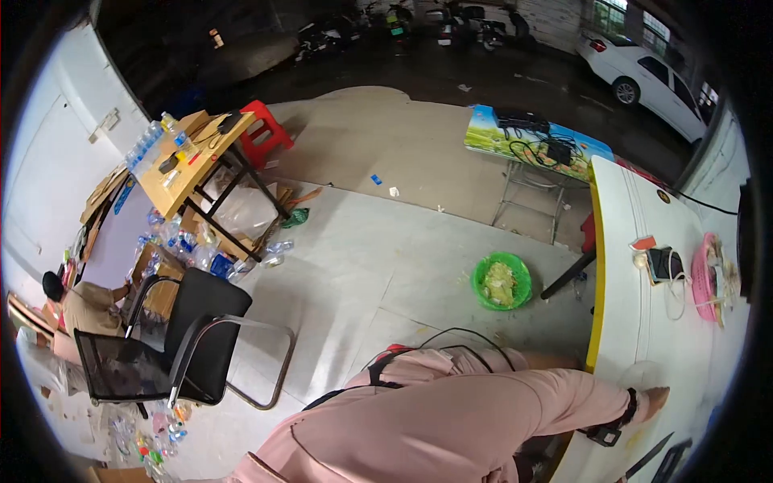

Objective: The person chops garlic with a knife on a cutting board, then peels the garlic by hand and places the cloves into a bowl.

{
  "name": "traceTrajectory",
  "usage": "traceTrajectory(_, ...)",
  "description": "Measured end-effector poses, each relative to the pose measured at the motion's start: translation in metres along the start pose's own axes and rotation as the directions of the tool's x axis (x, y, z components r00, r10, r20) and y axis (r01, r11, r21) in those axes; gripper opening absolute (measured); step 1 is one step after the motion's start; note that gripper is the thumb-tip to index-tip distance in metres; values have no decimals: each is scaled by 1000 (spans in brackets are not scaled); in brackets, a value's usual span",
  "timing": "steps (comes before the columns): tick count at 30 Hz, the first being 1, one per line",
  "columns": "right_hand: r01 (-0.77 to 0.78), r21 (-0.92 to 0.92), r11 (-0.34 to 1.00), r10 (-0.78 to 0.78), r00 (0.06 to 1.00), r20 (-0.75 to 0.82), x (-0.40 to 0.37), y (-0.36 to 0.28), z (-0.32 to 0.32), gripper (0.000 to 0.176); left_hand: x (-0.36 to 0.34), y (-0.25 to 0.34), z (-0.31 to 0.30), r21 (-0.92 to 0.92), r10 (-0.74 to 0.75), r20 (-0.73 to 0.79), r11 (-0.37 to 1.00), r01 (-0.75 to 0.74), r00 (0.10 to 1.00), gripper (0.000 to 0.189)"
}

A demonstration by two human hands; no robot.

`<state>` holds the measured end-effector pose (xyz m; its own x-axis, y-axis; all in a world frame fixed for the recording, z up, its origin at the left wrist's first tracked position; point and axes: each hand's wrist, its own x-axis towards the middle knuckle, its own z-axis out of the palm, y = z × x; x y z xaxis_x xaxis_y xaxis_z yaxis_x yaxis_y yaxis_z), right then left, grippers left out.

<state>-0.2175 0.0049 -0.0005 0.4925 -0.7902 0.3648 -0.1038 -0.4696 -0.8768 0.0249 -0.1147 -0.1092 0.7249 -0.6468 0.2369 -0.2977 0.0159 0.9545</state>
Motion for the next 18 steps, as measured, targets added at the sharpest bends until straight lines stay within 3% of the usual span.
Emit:
traceTrajectory(1, -72, 37, 997, 73, 996, -52, 0, -1, 2, 27, -15, 21, -29, -270, -116, -5, 956, 111, 993, 20)
traceTrajectory(3, -29, 39, 999, 31, 998, -49, 0, -1, 0, 27, -26, 35, -47, -552, -237, 0, 810, 198, 971, 23)
traceTrajectory(4, 16, 47, 999, -15, 999, -35, 0, -1, 0, 27, -30, 38, -49, -552, -237, 4, 810, 200, 971, 23)
traceTrajectory(5, 16, 45, 999, -14, 999, -39, 0, 2, 1, 27, -27, 28, -38, -387, -42, -156, 922, -22, 987, 6)
traceTrajectory(6, 33, 56, 998, -30, 998, -58, 1, 4, 2, 27, -27, 25, -34, -180, 180, -271, 955, -233, 946, 13)
traceTrajectory(8, 54, 56, 997, -49, 995, -85, 2, 6, 1, 27, -29, 21, -34, -153, 176, -232, 965, -215, 957, 11)
traceTrajectory(10, -30, 73, 997, 36, 995, -89, 4, 7, 0, 26, -32, 27, -37, -123, 170, -196, 973, -197, 966, 10)
traceTrajectory(18, -47, 38, 998, 52, 989, -137, 8, 15, -3, 26, -40, 40, -54, -320, 248, -238, 893, -317, 939, 12)
